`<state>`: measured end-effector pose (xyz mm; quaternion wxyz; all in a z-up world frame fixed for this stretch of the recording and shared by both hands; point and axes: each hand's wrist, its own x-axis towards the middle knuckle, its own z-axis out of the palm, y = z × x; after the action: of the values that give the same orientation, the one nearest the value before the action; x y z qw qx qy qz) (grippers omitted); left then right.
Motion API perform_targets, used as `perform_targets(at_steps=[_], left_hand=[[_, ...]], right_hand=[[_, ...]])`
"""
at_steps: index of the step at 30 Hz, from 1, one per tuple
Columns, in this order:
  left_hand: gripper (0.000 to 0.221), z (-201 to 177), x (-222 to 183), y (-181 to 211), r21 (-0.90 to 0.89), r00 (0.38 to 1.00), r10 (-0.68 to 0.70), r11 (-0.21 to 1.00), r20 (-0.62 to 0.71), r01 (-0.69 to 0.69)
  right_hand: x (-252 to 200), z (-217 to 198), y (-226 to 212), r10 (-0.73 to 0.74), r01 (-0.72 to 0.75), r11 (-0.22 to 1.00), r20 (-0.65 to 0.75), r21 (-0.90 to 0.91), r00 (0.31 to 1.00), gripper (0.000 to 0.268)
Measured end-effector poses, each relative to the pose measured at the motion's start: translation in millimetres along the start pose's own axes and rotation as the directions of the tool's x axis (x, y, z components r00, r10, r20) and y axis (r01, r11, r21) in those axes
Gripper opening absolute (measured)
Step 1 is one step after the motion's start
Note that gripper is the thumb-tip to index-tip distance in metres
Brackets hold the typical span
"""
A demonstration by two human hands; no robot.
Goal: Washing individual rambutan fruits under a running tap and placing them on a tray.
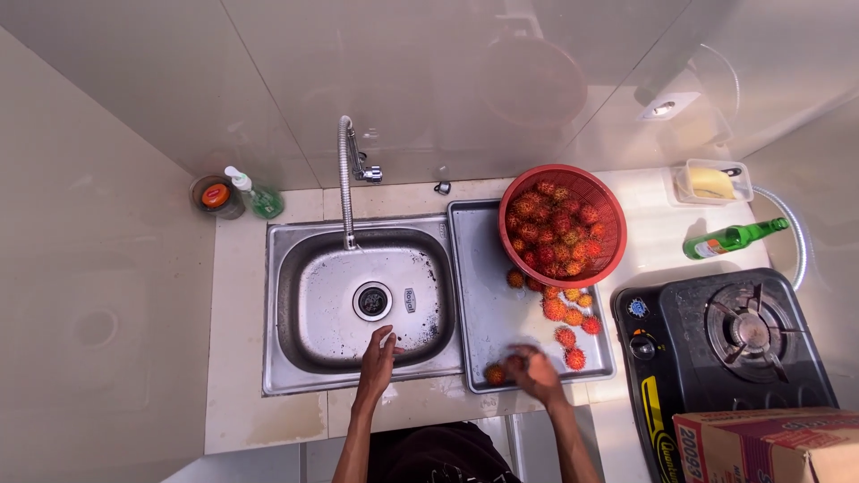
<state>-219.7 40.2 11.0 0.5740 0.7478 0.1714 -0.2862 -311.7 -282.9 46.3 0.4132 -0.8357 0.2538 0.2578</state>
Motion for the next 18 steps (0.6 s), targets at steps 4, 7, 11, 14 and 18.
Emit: perform_targets(at_steps=[4,7,11,14,18], left_hand=[[0.051,0,-16,8,0.036,0.999,-0.025,0.999,-0.02,0.026],[0.051,0,-19,-1,0.004,0.999,-0.018,1.0,-0.05,0.018],[0.049,-4,-20,-21,-0.047,0.993,0.011,0.999,-0.114,-0.016],[0.049,-10,-25,-31,-0.071,0.989,0.016,0.997,-0.15,-0.027],[0.049,-17,-37,-26,-0.074,0.986,-0.015,0.997,-0.167,0.003]], right_hand=[[15,41,60,-0.316,0.309,0.948,-0.157,-0.072,0.936,0.036],[21,49,76,-0.198,0.207,0.978,-0.251,0.01,0.948,0.027],[32,45,73,-0.273,0.284,0.958,-0.435,-0.041,0.858,0.019],[44,34,30,-0.24,0.317,0.944,-0.467,0.093,0.851,0.027],[76,36,-51,0.009,0.128,0.534,-0.157,0.836,0.988,0.043]])
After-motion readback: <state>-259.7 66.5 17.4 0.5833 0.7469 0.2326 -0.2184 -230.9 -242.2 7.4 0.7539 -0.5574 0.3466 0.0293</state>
